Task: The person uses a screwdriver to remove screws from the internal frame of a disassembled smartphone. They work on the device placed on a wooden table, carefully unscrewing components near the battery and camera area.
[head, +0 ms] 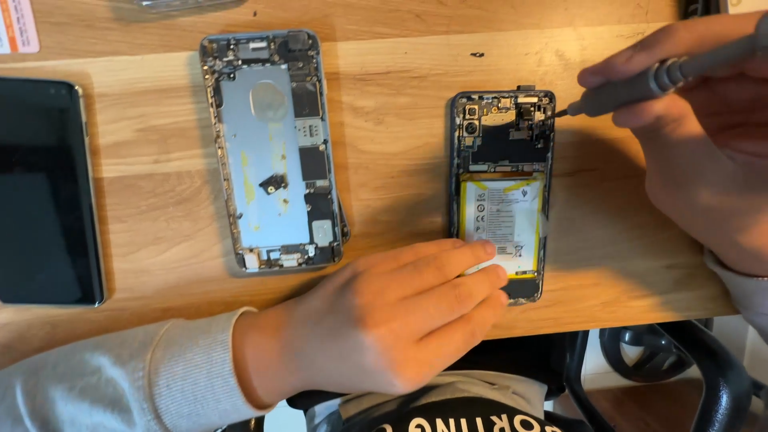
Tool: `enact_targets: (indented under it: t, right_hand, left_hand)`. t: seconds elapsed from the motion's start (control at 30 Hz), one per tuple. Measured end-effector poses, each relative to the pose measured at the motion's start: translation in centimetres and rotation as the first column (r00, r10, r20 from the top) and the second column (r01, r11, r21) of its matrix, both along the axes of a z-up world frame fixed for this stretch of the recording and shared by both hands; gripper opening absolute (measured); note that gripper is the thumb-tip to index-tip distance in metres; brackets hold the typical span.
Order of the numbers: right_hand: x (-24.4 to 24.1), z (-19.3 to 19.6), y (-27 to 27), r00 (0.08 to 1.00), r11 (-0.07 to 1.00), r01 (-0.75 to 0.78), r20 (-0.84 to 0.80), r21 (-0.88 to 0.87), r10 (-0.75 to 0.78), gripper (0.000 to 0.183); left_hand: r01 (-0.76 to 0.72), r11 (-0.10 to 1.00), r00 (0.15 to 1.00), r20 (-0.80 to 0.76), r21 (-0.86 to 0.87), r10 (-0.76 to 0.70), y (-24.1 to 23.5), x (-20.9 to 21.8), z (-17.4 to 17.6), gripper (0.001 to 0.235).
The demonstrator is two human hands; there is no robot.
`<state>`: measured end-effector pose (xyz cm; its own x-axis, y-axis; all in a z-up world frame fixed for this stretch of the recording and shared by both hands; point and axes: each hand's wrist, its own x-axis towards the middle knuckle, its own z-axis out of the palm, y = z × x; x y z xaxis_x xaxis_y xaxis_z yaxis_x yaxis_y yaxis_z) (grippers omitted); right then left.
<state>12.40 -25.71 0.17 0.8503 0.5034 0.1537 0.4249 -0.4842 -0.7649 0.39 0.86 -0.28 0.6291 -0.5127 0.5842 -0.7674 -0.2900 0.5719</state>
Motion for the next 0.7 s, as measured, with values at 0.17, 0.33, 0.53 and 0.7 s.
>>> enact_targets:
  t: [0.17, 0.33, 0.53, 0.7]
  right_hand:
    - [0.4, 0.4, 1.1, 0.999, 1.0, 0.013, -0.04, -0.006, -0.013, 0.009]
    - [0.6, 0.0, 1.1, 0.995, 0.996, 0.082, -0.052, -0.033, -0.084, 0.012]
    - [0.5, 0.5, 1.6, 0.985, 0.988, 0.132, -0.102, -0.083, -0.141, 0.005]
    - [0.9, -0.4, 0.9, 0.988, 0.995, 0.089, -0.124, -0.043, -0.094, 0.003]
  left_hand:
    - [-0.031, 0.989, 0.998, 0.064, 0.144, 0.022, 0.1, -0.2, -0.1, 0.023]
    - [-0.013, 0.986, 1.0, 0.004, 0.165, 0.012, 0.3, -0.2, 0.1, 0.029]
    - [0.039, 0.974, 0.999, -0.036, 0.225, -0.032, 0.8, 0.1, 0.9, 0.028]
    - [0.046, 0.975, 0.998, -0.058, 0.217, -0.034, 0.7, 0.2, 0.8, 0.022]
